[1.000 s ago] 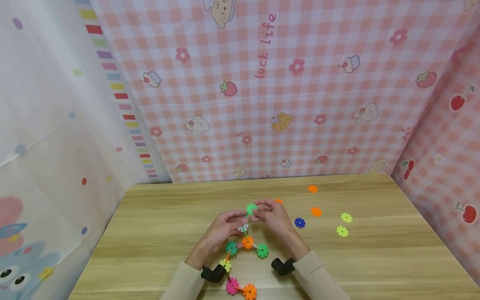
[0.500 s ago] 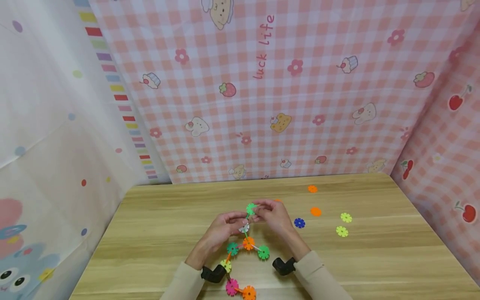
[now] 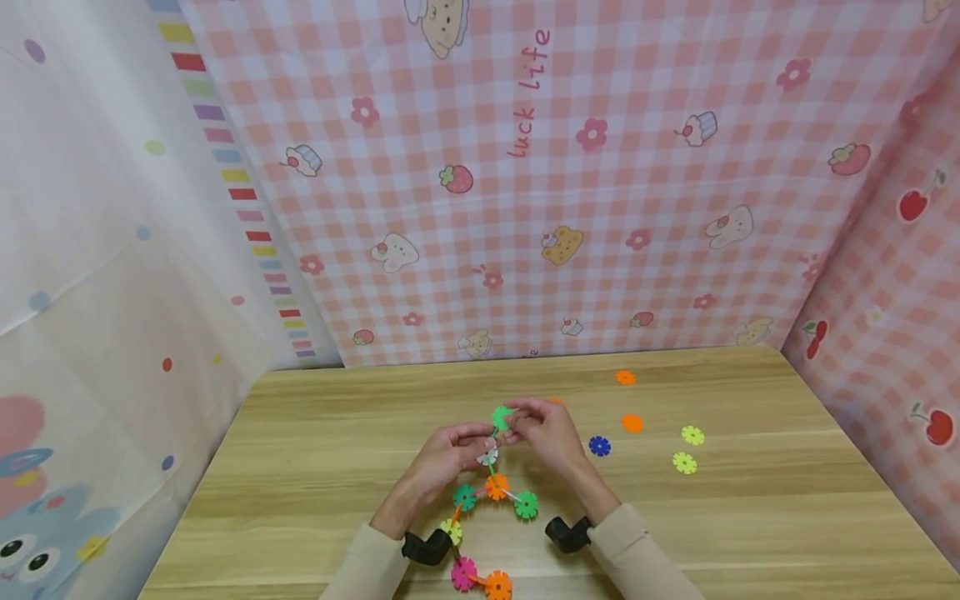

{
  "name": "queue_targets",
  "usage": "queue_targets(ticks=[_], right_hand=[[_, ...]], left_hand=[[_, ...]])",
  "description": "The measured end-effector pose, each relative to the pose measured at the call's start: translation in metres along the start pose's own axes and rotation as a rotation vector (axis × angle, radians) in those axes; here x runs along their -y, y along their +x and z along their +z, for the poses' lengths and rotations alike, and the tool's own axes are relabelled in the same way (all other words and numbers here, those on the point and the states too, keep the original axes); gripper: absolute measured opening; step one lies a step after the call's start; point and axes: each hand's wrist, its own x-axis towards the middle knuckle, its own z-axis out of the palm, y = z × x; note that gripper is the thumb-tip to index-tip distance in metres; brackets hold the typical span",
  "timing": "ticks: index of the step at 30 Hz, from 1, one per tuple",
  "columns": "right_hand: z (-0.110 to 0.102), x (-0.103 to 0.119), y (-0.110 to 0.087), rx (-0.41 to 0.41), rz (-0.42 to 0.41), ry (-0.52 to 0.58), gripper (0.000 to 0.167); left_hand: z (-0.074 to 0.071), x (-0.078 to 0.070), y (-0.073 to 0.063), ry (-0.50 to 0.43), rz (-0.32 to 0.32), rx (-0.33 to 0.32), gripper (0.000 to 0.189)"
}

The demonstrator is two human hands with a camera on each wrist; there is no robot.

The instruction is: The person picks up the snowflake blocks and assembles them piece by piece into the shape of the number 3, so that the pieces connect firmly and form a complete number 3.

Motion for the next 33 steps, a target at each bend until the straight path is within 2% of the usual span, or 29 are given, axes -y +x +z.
queue_targets(ticks=[7,16,26,33], right_hand=[[0.001,-0.017,0.006,-0.014,-0.016,-0.006,0.026],[-0.002,-0.018,0.006,-0.024,-0.032,-0.024,0.025],[0.001,-0.019,0.006,-0.045,0.009,-0.010,0.026],[0.002,-0.019,0.005,-0.044,-0.019,0.007,0.027]], left_hand=[[-0.001,0.001,0.001,-0.008,0.002,0.001,0.041],[-0.001,0.001,-0.001,-0.039,0.010,0.019,0.041],[-0.001,0.000,-0.001,-0.051,0.014,0.028,0.042],[-0.001,0.000,-0.002,-0.057,0.009,0.023,0.041]])
